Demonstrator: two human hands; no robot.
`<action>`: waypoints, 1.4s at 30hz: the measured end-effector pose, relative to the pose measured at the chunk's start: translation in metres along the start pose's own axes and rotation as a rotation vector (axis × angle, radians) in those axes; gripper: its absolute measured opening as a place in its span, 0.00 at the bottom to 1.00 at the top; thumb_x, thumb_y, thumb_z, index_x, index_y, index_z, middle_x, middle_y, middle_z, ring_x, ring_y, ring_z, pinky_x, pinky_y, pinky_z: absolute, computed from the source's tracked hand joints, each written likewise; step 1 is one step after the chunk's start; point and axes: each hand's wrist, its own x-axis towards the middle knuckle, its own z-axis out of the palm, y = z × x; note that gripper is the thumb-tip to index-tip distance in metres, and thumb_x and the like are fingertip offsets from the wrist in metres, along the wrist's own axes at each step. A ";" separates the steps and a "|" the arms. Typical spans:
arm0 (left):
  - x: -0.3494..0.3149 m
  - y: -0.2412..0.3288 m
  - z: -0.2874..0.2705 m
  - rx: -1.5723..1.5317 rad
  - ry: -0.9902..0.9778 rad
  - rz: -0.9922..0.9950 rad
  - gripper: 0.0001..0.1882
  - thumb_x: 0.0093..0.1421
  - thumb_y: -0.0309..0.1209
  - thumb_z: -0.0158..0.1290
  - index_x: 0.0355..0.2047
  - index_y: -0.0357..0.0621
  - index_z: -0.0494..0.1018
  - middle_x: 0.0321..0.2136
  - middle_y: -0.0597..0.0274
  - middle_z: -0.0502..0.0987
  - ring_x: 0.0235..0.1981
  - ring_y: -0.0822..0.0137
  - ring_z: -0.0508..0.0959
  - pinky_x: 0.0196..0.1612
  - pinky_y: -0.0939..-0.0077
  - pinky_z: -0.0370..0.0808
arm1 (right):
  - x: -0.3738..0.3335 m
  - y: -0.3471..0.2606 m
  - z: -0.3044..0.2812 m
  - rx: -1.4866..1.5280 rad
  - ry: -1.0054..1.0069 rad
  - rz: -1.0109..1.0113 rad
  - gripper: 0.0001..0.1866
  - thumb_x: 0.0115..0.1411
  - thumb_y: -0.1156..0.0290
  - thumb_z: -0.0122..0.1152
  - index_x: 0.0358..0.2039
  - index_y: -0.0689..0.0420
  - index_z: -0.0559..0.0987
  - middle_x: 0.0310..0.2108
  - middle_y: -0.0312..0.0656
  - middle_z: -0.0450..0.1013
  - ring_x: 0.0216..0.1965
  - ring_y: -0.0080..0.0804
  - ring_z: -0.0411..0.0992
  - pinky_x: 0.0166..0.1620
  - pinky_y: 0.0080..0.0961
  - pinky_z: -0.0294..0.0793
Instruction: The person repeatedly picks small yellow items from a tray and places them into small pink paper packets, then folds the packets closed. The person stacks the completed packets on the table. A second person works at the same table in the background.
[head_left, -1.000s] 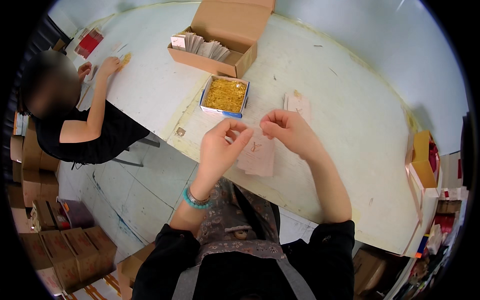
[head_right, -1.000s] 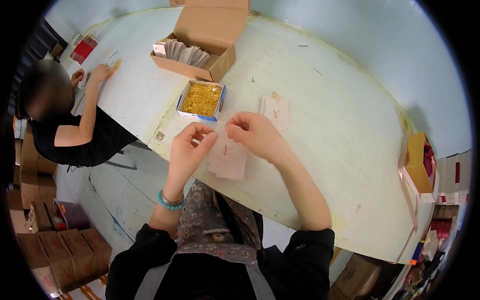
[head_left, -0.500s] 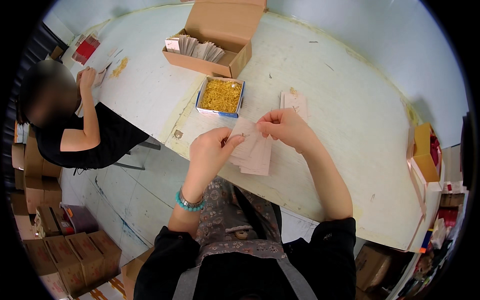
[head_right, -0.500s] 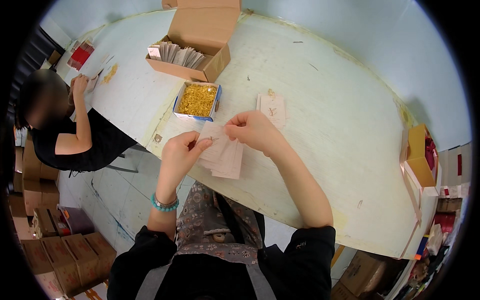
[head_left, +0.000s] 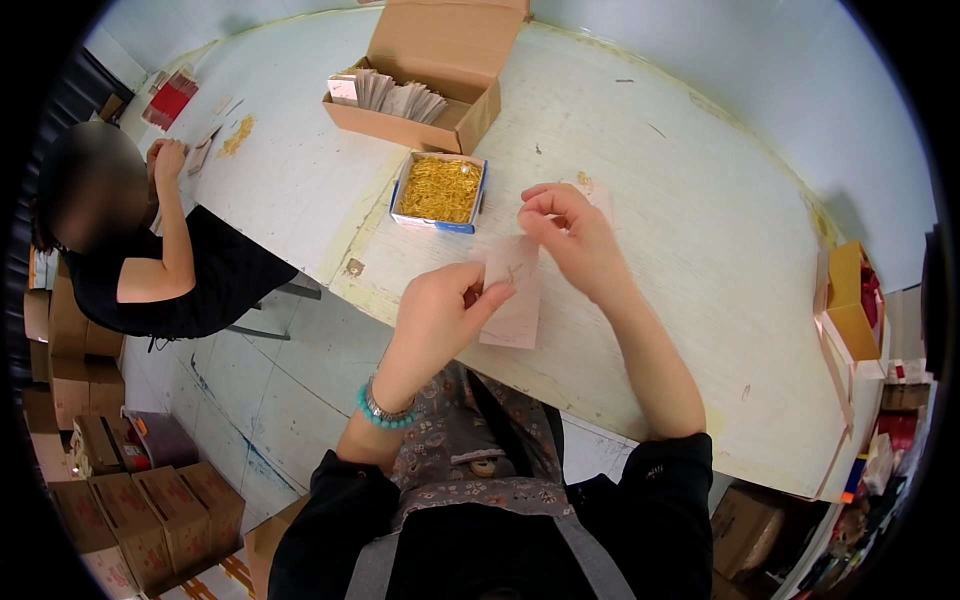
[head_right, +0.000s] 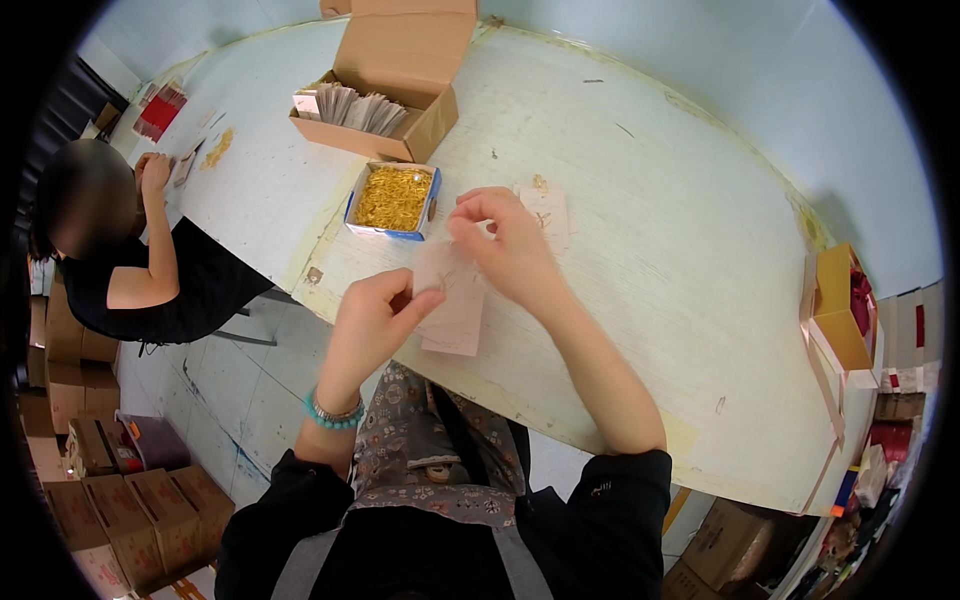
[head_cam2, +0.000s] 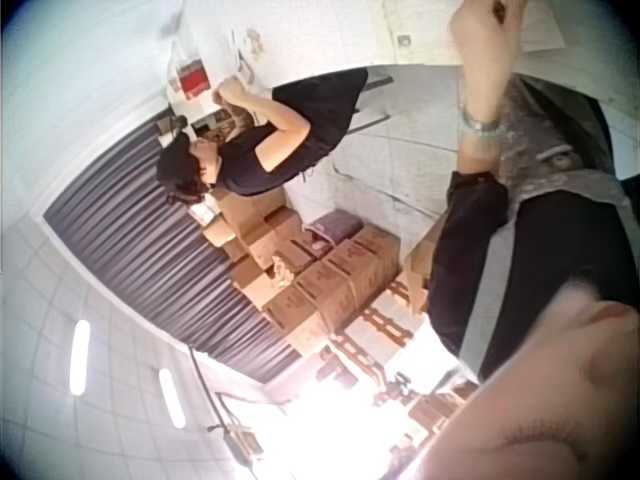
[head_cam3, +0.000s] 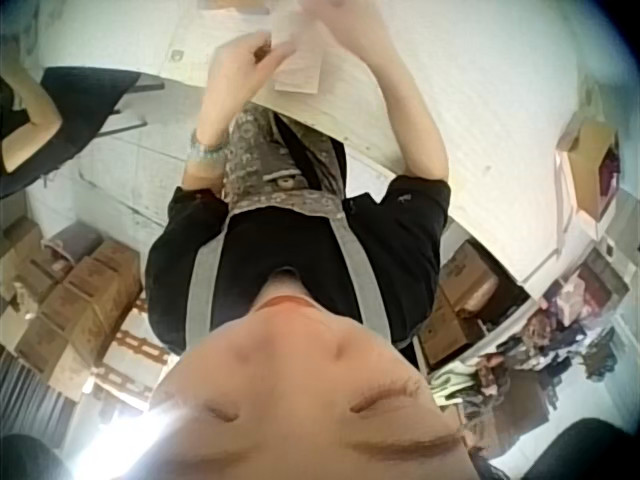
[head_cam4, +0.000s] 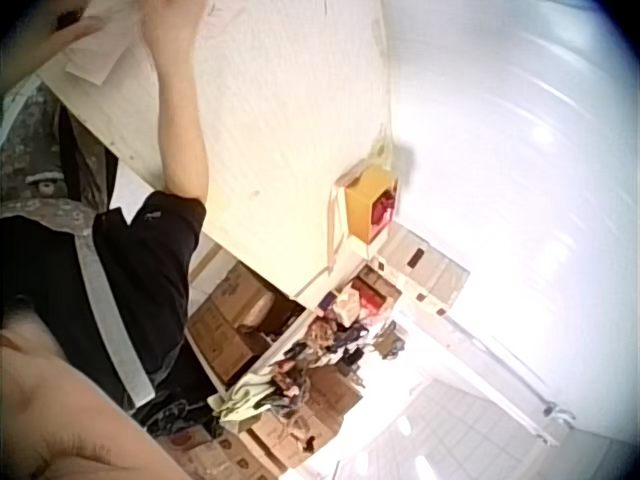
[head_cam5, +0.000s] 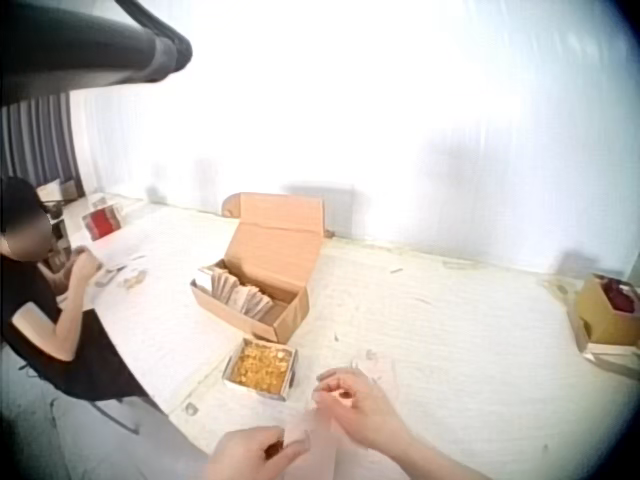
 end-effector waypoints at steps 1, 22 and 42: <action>0.001 -0.003 0.002 -0.088 -0.053 -0.039 0.11 0.53 0.34 0.59 0.24 0.39 0.72 0.18 0.57 0.72 0.18 0.62 0.72 0.22 0.71 0.68 | 0.005 0.005 -0.005 0.054 0.002 -0.002 0.08 0.59 0.69 0.56 0.33 0.61 0.76 0.26 0.33 0.74 0.27 0.18 0.68 0.31 0.18 0.67; -0.024 -0.033 -0.002 -0.314 0.189 -0.066 0.07 0.55 0.27 0.57 0.34 0.40 0.77 0.23 0.60 0.77 0.19 0.73 0.72 0.25 0.80 0.70 | 0.085 0.027 0.072 -0.987 -0.113 -0.608 0.04 0.49 0.67 0.63 0.25 0.50 0.82 0.28 0.36 0.76 0.36 0.38 0.70 0.38 0.34 0.70; -0.006 -0.046 -0.005 -0.352 0.324 -0.098 0.07 0.54 0.26 0.57 0.33 0.37 0.77 0.20 0.62 0.77 0.16 0.78 0.68 0.21 0.83 0.66 | 0.087 0.037 0.061 -0.745 -0.057 -0.421 0.07 0.47 0.72 0.60 0.30 0.53 0.80 0.23 0.38 0.76 0.28 0.37 0.74 0.33 0.33 0.72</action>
